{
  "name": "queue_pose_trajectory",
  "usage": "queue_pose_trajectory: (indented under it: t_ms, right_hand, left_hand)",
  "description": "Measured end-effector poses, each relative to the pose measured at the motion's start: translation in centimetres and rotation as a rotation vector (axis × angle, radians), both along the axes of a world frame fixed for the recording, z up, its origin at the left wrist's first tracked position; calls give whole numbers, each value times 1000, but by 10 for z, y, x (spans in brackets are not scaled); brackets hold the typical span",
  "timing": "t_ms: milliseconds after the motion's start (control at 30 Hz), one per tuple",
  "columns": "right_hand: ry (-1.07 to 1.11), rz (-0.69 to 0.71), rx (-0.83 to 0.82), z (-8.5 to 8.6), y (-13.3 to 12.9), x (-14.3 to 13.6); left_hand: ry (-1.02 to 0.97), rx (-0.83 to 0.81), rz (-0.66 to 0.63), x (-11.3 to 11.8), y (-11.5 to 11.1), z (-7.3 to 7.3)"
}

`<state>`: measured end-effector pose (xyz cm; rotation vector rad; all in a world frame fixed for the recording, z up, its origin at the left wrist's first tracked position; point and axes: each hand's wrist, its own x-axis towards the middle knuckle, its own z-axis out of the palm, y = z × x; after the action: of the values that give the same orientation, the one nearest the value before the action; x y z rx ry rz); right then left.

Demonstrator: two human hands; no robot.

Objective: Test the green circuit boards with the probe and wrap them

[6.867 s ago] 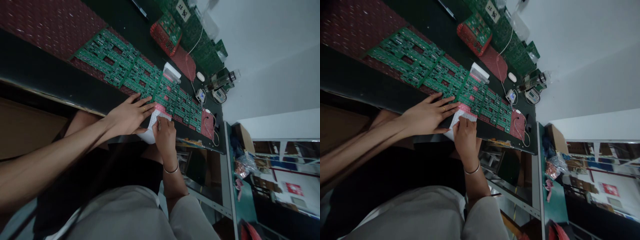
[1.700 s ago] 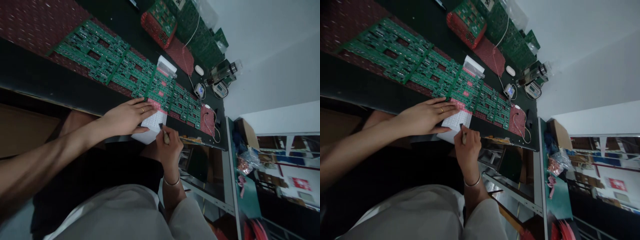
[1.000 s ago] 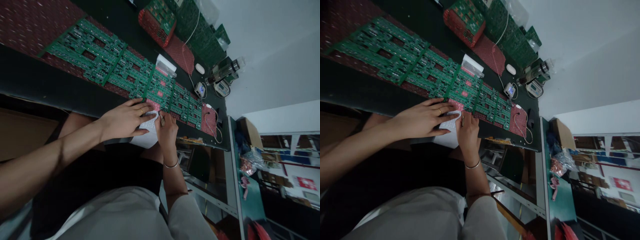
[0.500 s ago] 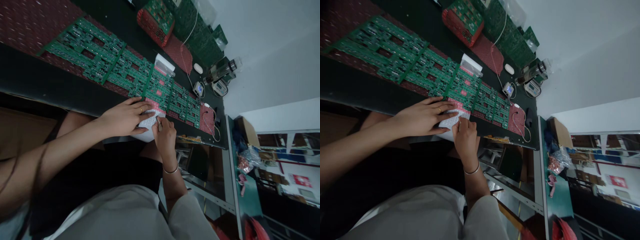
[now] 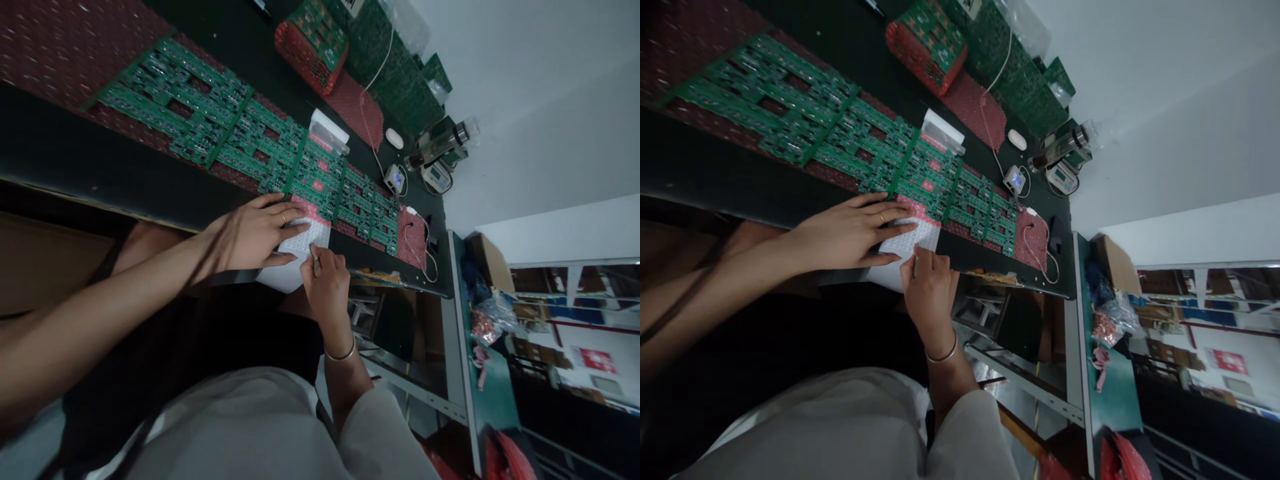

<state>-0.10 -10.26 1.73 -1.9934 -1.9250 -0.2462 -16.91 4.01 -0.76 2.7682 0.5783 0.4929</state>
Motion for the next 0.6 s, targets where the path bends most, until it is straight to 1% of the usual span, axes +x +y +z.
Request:
queue_pose_trajectory:
  t_ms: [100,400,500,600]
  right_hand:
    - [-8,3,31,0,-3,-1]
    - [-31,8,11,0,-13,-4]
    - [-20,17,2,0,-17,-4]
    - [35,64,80,1,-20,-2]
  left_hand:
    - [-15,-19,-15,-1,1,1]
    - [-22,49,-16,1,1,-5]
    - [5,69,2,1,0,-3]
    - [32,83,16,1,-2,-1]
